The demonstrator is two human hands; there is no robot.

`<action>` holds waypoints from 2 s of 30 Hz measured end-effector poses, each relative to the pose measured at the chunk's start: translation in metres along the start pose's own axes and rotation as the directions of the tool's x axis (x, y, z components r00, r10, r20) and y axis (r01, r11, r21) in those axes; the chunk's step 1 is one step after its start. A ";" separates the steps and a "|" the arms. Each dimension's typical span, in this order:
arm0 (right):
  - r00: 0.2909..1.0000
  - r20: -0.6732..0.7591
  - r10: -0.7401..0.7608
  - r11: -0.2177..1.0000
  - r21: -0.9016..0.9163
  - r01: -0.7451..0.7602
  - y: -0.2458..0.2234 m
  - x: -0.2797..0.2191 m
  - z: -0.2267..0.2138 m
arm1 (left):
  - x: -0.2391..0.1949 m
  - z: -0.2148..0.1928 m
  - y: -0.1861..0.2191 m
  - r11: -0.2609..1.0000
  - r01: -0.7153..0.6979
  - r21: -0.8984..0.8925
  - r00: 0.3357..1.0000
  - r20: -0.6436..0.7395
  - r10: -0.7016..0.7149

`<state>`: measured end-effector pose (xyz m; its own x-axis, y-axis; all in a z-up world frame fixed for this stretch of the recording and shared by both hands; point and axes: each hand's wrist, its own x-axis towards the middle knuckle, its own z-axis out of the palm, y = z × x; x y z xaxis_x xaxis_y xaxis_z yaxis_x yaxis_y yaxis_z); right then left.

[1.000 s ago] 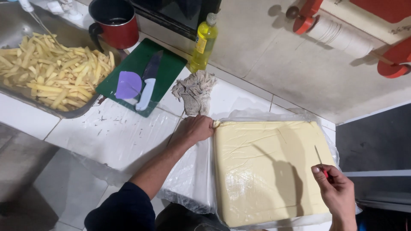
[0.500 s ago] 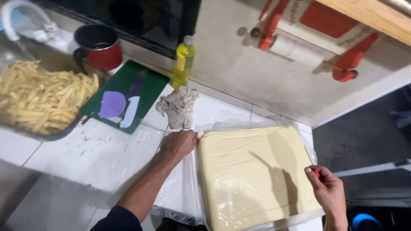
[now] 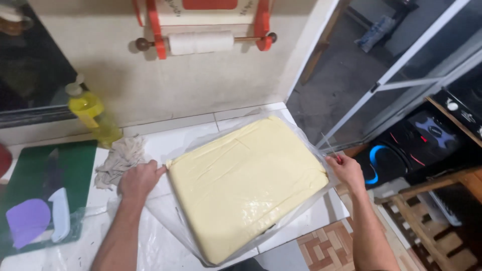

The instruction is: Unwrapping a large industrial block of cheese from its plastic packaging using a small knife.

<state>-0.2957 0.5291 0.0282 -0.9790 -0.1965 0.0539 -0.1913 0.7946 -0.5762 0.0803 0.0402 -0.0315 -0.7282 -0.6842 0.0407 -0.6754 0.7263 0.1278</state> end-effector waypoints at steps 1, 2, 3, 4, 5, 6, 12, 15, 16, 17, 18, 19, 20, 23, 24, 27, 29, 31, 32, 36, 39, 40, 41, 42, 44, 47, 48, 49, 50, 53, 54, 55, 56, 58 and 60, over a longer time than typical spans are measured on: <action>0.999 0.021 -0.025 1.000 -0.004 0.025 0.014 0.003 0.007 | 0.007 -0.003 -0.005 0.994 -0.029 0.101 0.999 -0.013 0.031; 1.000 0.011 -0.001 1.000 0.002 0.001 0.018 -0.002 0.013 | 0.017 0.000 -0.014 0.993 -0.055 0.109 0.998 -0.009 0.056; 0.997 0.059 0.047 0.999 -0.015 -0.046 0.023 -0.005 0.018 | 0.029 0.004 -0.022 0.982 -0.056 0.182 0.993 -0.094 0.075; 0.990 0.106 0.095 0.995 -0.033 -0.092 0.027 -0.007 0.023 | 0.042 0.009 -0.030 0.967 -0.051 0.251 0.979 -0.179 0.098; 0.988 0.091 0.121 0.992 -0.029 -0.119 0.035 -0.012 0.023 | 0.047 0.000 -0.023 0.964 -0.082 0.254 0.976 -0.174 0.129; 0.992 0.093 0.087 0.992 -0.098 -0.078 0.042 -0.016 0.024 | 0.053 -0.008 -0.015 0.958 -0.082 0.274 0.950 -0.268 0.158; 0.967 0.161 0.196 0.955 -0.254 -0.152 0.061 -0.046 0.019 | 0.015 -0.066 0.046 0.969 -0.209 0.132 0.761 -0.601 0.246; 0.972 0.153 0.178 0.951 -0.281 -0.130 0.065 -0.033 0.013 | -0.025 -0.090 0.082 0.951 -0.309 0.028 0.744 -0.616 0.260; 0.974 0.147 0.172 0.952 -0.280 -0.125 0.068 -0.027 0.014 | -0.041 -0.096 0.092 0.939 -0.344 -0.008 0.760 -0.590 0.273; 0.973 0.160 0.166 0.954 -0.276 -0.118 0.074 -0.018 0.015 | -0.059 -0.100 0.103 0.942 -0.334 0.000 0.764 -0.586 0.271; 0.983 0.082 0.163 0.954 -0.269 -0.136 0.079 -0.009 0.016 | -0.077 -0.103 0.114 0.929 -0.366 -0.049 0.780 -0.561 0.278; 0.989 0.001 0.147 0.956 -0.258 -0.142 0.080 0.007 0.017 | -0.092 -0.107 0.127 0.915 -0.391 -0.098 0.791 -0.544 0.279; 0.991 0.010 0.131 0.960 -0.250 -0.124 0.073 0.022 0.018 | -0.100 -0.097 0.139 0.922 -0.376 -0.089 0.791 -0.550 0.269; 0.999 0.044 0.005 0.997 -0.081 -0.001 0.039 0.055 0.028 | -0.132 -0.069 0.183 0.899 -0.415 -0.140 0.781 -0.562 0.273; 0.992 0.122 -0.031 0.997 0.068 0.023 0.017 0.068 0.033 | -0.138 -0.061 0.205 0.872 -0.445 -0.204 0.797 -0.534 0.282; 0.964 0.180 -0.198 0.964 0.214 0.158 -0.032 0.115 0.064 | -0.150 -0.043 0.271 0.837 -0.455 -0.305 0.823 -0.504 0.264; 0.934 0.166 -0.315 0.937 0.212 0.278 -0.052 0.148 0.092 | -0.153 -0.030 0.311 0.831 -0.437 -0.343 0.835 -0.499 0.233; 0.878 0.220 -0.425 0.898 0.222 0.379 -0.068 0.175 0.127 | -0.154 -0.015 0.343 0.796 -0.496 -0.348 0.825 -0.476 0.306; 0.860 0.244 -0.448 0.888 0.237 0.395 -0.070 0.187 0.141 | -0.155 -0.011 0.359 0.817 -0.465 -0.341 0.837 -0.472 0.279; 0.737 0.497 -0.458 0.887 0.312 0.341 -0.077 0.221 0.180 | -0.156 0.007 0.412 0.817 -0.460 -0.347 0.877 -0.320 0.358; 0.744 0.460 -0.485 0.871 0.170 0.462 -0.080 0.217 0.172 | -0.156 0.037 0.447 0.779 -0.565 -0.272 0.813 -0.343 0.470; 0.774 0.403 -0.489 0.863 0.095 0.496 -0.081 0.212 0.164 | -0.154 0.048 0.457 0.736 -0.626 -0.257 0.775 -0.308 0.552; 0.769 0.413 -0.488 0.863 0.098 0.496 -0.082 0.208 0.156 | -0.153 0.054 0.469 0.741 -0.619 -0.262 0.782 -0.301 0.546; 0.782 0.398 -0.480 0.869 0.090 0.487 -0.084 0.203 0.148 | -0.153 0.060 0.480 0.735 -0.620 -0.275 0.784 -0.245 0.570; 0.783 0.410 -0.468 0.872 0.072 0.484 -0.077 0.193 0.139 | -0.156 0.056 0.502 0.737 -0.599 -0.312 0.799 -0.180 0.574; 0.805 0.390 -0.448 0.886 0.074 0.457 -0.065 0.192 0.129 | -0.148 0.029 0.526 0.846 -0.392 -0.361 0.892 0.075 0.445; 0.808 0.380 -0.451 0.885 0.078 0.458 -0.063 0.191 0.124 | -0.150 0.022 0.533 0.894 -0.229 -0.385 0.869 0.332 0.366; 0.812 0.365 -0.455 0.885 0.086 0.458 -0.064 0.191 0.119 | -0.149 0.014 0.538 0.929 -0.072 -0.363 0.774 0.566 0.282; 0.806 0.382 -0.453 0.885 0.078 0.460 -0.058 0.191 0.118 | -0.153 0.020 0.541 0.926 -0.056 -0.373 0.770 0.575 0.278; 0.800 0.379 -0.465 0.877 0.072 0.475 -0.046 0.190 0.112 | -0.159 0.027 0.546 0.953 -0.116 -0.279 0.732 0.625 0.272; 0.802 0.396 -0.448 0.887 0.080 0.456 -0.042 0.189 0.107 | -0.158 0.024 0.547 0.951 -0.133 -0.280 0.728 0.623 0.285; 0.803 0.410 -0.433 0.895 0.091 0.436 -0.039 0.187 0.104 | -0.157 0.021 0.547 0.949 -0.151 -0.276 0.726 0.621 0.296; 0.800 0.416 -0.431 0.896 0.089 0.436 -0.028 0.179 0.103 | -0.158 0.016 0.549 0.949 -0.145 -0.279 0.724 0.624 0.294; 0.801 0.398 -0.447 0.889 0.296 0.349 -0.015 0.173 0.097 | -0.149 0.005 0.549 0.944 -0.182 -0.275 0.646 0.690 0.326; 0.808 0.420 -0.412 0.907 0.272 0.321 -0.020 0.147 0.069 | -0.152 0.003 0.548 0.936 -0.198 -0.291 0.661 0.666 0.347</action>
<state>-0.4313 0.4444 -0.0088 -0.6830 -0.7278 -0.0612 -0.4690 0.5012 -0.7272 -0.1791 0.5422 0.0296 -0.7932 -0.1569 -0.5884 -0.4538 0.7965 0.3995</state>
